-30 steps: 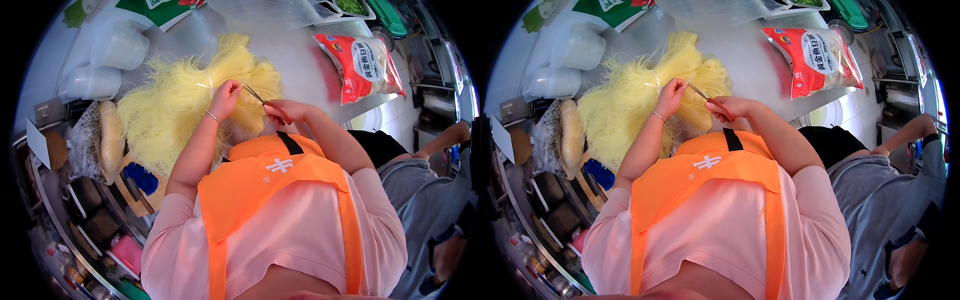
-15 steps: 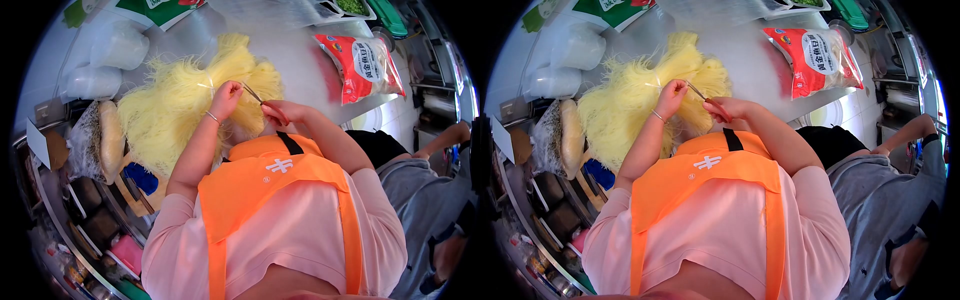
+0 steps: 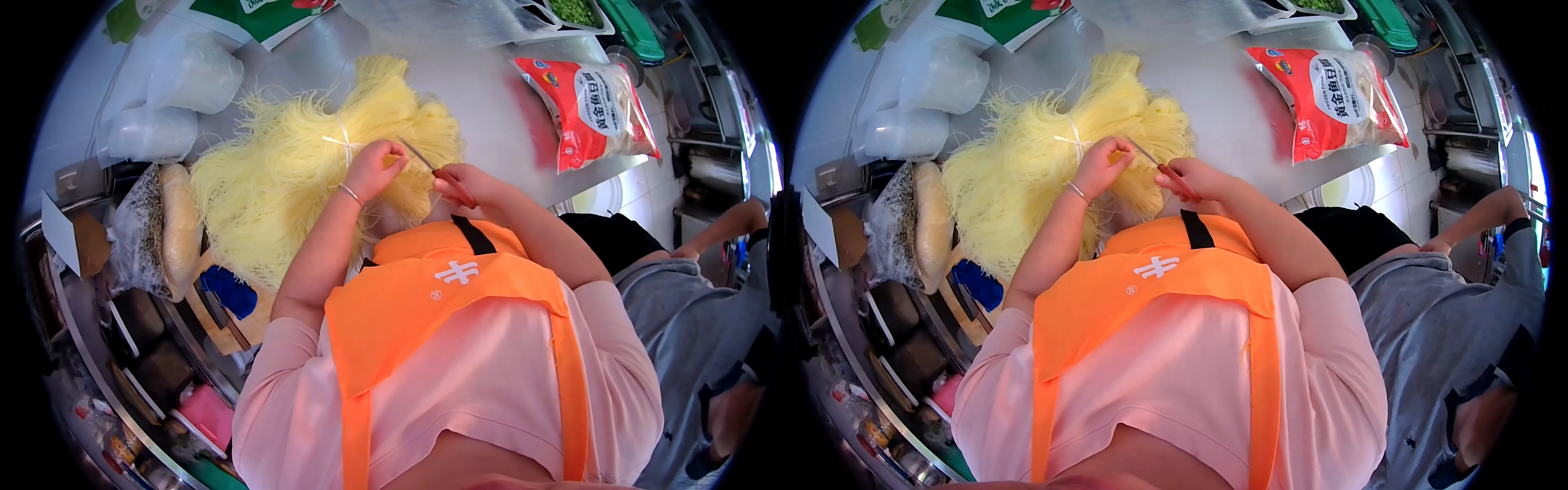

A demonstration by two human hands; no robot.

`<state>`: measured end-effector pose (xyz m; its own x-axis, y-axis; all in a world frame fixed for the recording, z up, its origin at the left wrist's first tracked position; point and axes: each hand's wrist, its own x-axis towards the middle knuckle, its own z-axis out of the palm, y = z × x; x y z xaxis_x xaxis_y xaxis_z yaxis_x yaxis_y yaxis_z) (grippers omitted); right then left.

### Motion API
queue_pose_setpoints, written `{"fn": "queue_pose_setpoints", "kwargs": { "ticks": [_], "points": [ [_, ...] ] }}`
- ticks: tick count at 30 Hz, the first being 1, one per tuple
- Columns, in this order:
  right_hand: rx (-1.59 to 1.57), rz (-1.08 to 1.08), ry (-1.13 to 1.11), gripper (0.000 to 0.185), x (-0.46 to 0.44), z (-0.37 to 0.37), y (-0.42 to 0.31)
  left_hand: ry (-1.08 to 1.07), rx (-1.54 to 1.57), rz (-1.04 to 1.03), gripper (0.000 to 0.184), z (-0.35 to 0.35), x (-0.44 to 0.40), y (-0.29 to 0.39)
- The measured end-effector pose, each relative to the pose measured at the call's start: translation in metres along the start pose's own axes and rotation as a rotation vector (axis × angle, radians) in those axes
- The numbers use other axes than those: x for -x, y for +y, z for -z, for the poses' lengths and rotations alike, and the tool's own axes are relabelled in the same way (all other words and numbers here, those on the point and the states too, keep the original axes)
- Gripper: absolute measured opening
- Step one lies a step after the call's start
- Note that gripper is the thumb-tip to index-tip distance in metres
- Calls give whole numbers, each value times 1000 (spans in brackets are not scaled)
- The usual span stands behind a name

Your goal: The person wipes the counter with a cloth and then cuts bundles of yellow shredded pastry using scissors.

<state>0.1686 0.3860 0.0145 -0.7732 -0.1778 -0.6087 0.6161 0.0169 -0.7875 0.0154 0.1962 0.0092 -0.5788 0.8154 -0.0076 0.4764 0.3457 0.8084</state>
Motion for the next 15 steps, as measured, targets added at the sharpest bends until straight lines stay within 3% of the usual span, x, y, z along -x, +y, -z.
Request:
{"fn": "queue_pose_setpoints", "kwargs": {
  "ticks": [2,4,5,7,10,15],
  "points": [
    [-130,11,30,55,7,7,6,-19,-68,-37,15,-2,-2,2],
    [-182,-38,54,55,10,14,10,71,-18,170,16,-6,-7,3],
    [-182,-38,55,55,11,15,11,70,-17,169,16,-8,-11,3],
    [-220,-46,23,54,13,15,15,53,-336,287,16,-13,-19,0],
    [-261,-53,-4,54,8,10,20,89,-447,145,15,-18,-25,-1],
    [-255,-57,21,55,3,5,22,84,-543,185,15,-21,-31,5]
  ]
}}
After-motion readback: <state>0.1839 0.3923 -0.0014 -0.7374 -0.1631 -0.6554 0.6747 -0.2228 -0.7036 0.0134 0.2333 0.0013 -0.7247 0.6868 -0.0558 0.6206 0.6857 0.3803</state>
